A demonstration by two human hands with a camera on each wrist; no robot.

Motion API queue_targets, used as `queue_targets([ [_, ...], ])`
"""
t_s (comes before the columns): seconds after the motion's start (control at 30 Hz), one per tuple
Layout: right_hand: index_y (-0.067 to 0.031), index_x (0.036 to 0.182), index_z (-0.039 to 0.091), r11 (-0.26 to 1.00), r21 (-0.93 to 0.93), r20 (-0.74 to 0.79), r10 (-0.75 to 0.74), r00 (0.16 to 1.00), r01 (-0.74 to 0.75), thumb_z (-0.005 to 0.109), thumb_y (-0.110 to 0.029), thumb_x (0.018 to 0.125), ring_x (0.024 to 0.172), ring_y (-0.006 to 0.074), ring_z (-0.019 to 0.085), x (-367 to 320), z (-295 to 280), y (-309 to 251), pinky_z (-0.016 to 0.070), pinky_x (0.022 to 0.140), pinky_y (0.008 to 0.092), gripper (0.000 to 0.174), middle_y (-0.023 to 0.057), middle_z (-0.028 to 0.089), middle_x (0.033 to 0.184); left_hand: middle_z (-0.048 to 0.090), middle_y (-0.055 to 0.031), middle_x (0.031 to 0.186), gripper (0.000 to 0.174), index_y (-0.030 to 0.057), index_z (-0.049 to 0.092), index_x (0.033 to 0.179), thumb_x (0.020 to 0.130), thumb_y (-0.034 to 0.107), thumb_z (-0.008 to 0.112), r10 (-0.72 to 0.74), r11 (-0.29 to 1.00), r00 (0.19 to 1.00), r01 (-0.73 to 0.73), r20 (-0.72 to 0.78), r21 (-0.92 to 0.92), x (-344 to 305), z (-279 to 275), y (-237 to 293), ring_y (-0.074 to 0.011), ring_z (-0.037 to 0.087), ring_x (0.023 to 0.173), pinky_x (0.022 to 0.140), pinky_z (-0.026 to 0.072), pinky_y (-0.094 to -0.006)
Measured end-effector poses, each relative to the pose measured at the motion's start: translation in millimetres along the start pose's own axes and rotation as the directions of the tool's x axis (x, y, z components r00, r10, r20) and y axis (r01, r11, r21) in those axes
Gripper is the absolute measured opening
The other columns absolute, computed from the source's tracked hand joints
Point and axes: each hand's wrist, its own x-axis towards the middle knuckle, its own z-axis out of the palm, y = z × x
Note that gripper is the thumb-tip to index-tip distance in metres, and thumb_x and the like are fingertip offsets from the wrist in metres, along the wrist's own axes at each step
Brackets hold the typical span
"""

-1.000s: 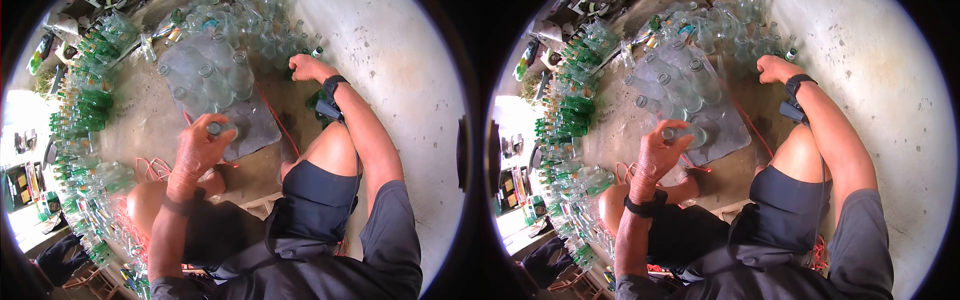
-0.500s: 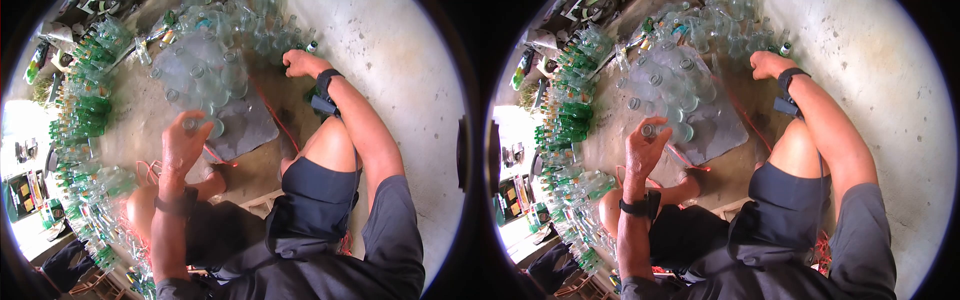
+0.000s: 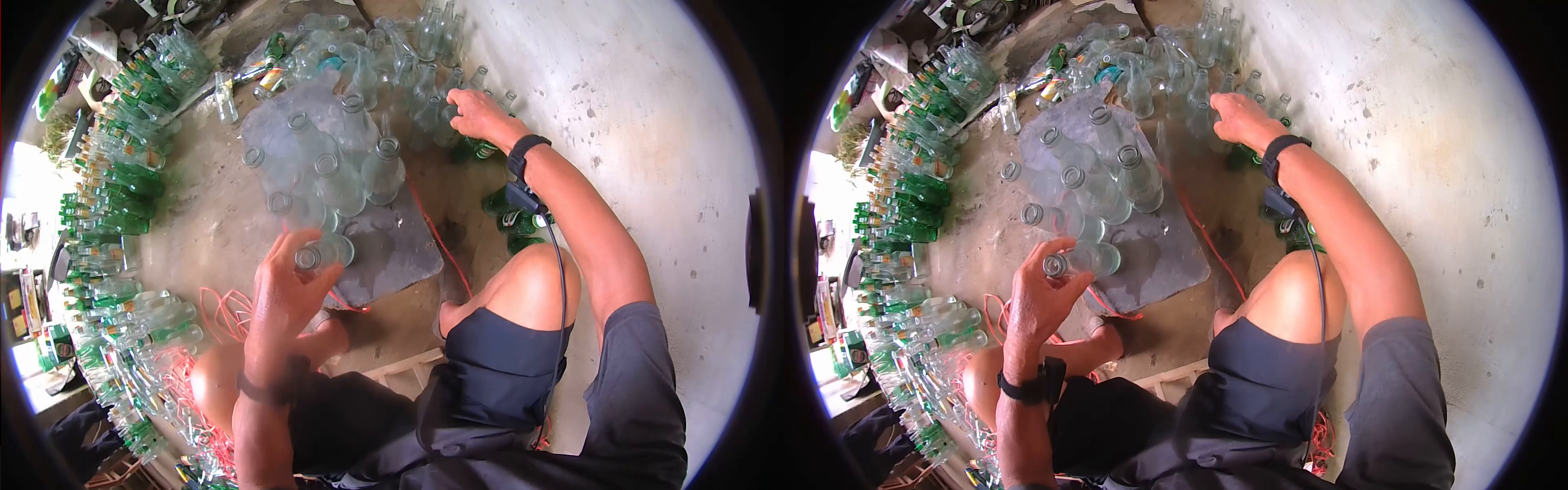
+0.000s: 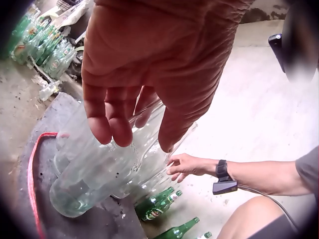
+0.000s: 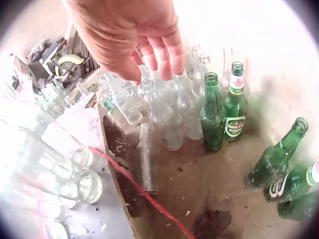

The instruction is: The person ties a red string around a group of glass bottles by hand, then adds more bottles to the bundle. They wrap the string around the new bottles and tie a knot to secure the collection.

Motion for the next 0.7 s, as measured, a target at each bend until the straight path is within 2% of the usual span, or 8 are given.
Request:
queue_targets([
  [0.03, -0.0035, 0.135, 0.058, 0.998, -0.032, -0.024, -0.057, 0.998, 0.056, 0.070, -0.015, 0.087, 0.112, 0.0408, 0.066, 8, 1, 4, 0.0536, 0.095, 0.0477, 0.051, 0.0215, 0.066, 0.125, 0.070, -0.0135, 0.110, 0.047, 0.0036, 0.068, 0.122, 0.080, 0.014, 0.084, -0.009, 1.000, 1.000, 0.009, -0.003, 0.024, 0, -1, 1, -0.0225, 0.071, 0.071, 0.070, 0.0563, -0.0351],
  [0.13, -0.0071, 0.143, 0.052, 0.991, -0.130, 0.003, 0.011, 1.000, -0.011, 0.070, -0.015, 0.088, 0.123, 0.0404, 0.060, 27, 5, -3, 0.0507, 0.102, 0.0486, 0.058, 0.0225, 0.057, 0.136, 0.070, -0.0135, 0.111, 0.049, 0.0042, 0.067, 0.123, 0.078, 0.014, 0.084, -0.010, 0.998, 1.000, 0.011, -0.017, 0.055, 1, -1, 3, -0.0240, 0.070, 0.073, 0.069, 0.0563, -0.0355],
  [0.17, -0.0091, 0.140, 0.051, 0.988, -0.157, -0.006, 0.005, 1.000, -0.006, 0.065, -0.015, 0.090, 0.124, 0.0429, 0.061, 34, 11, -5, 0.0522, 0.101, 0.0504, 0.052, 0.0223, 0.058, 0.134, 0.069, -0.0134, 0.112, 0.050, 0.0044, 0.067, 0.123, 0.078, 0.015, 0.085, -0.001, 0.998, 1.000, 0.003, -0.027, 0.067, 2, -2, 3, -0.0249, 0.070, 0.075, 0.069, 0.0564, -0.0359],
  [0.3, -0.0065, 0.136, 0.054, 0.986, -0.165, -0.011, 0.001, 1.000, -0.003, 0.063, -0.013, 0.091, 0.122, 0.0445, 0.062, 53, 37, -5, 0.0534, 0.100, 0.0500, 0.046, 0.0246, 0.056, 0.136, 0.069, -0.0135, 0.117, 0.052, 0.0056, 0.067, 0.124, 0.076, 0.016, 0.085, -0.023, 0.995, 1.000, 0.024, -0.008, 0.099, 3, -6, 7, -0.0261, 0.069, 0.082, 0.072, 0.0565, -0.0367],
  [0.4, -0.0038, 0.132, 0.056, 0.980, -0.201, 0.041, 0.004, 0.999, 0.004, 0.063, -0.011, 0.091, 0.122, 0.0443, 0.062, 67, 54, 4, 0.0535, 0.101, 0.0502, 0.042, 0.0271, 0.055, 0.134, 0.068, -0.0147, 0.122, 0.053, 0.0052, 0.067, 0.124, 0.076, 0.018, 0.085, -0.123, 0.987, 0.992, 0.121, 0.022, 0.102, 3, -6, 14, -0.0306, 0.070, 0.094, 0.079, 0.0567, -0.0390],
  [0.53, -0.0010, 0.116, 0.062, 0.969, -0.243, -0.061, -0.067, 0.996, 0.050, 0.064, -0.004, 0.089, 0.109, 0.0439, 0.069, 68, 76, 16, 0.0581, 0.091, 0.0489, 0.027, 0.0270, 0.062, 0.123, 0.067, -0.0162, 0.126, 0.050, 0.0031, 0.066, 0.122, 0.077, 0.015, 0.083, -0.055, 0.986, 0.998, 0.054, -0.001, 0.157, 4, -5, 12, -0.0354, 0.069, 0.109, 0.089, 0.0554, -0.0416],
  [0.57, -0.0019, 0.110, 0.063, 0.957, -0.271, -0.148, -0.148, 0.978, 0.104, 0.064, -0.002, 0.087, 0.101, 0.0421, 0.071, 66, 85, 23, 0.0594, 0.085, 0.0491, 0.023, 0.0246, 0.068, 0.111, 0.067, -0.0165, 0.127, 0.048, 0.0024, 0.066, 0.121, 0.077, 0.015, 0.083, -0.060, 0.986, 0.998, 0.061, -0.007, 0.156, 5, -5, 12, -0.0365, 0.068, 0.112, 0.091, 0.0549, -0.0422],
  [0.7, -0.0032, 0.105, 0.064, 0.957, -0.256, -0.088, -0.161, 0.983, 0.133, 0.064, -0.002, 0.086, 0.096, 0.0414, 0.072, 59, 95, 29, 0.0592, 0.082, 0.0502, 0.019, 0.0233, 0.071, 0.099, 0.067, -0.0164, 0.128, 0.047, 0.0028, 0.067, 0.120, 0.077, 0.013, 0.082, -0.071, 0.982, 0.997, 0.069, 0.004, 0.174, 5, -4, 12, -0.0361, 0.069, 0.112, 0.092, 0.0551, -0.0420],
])
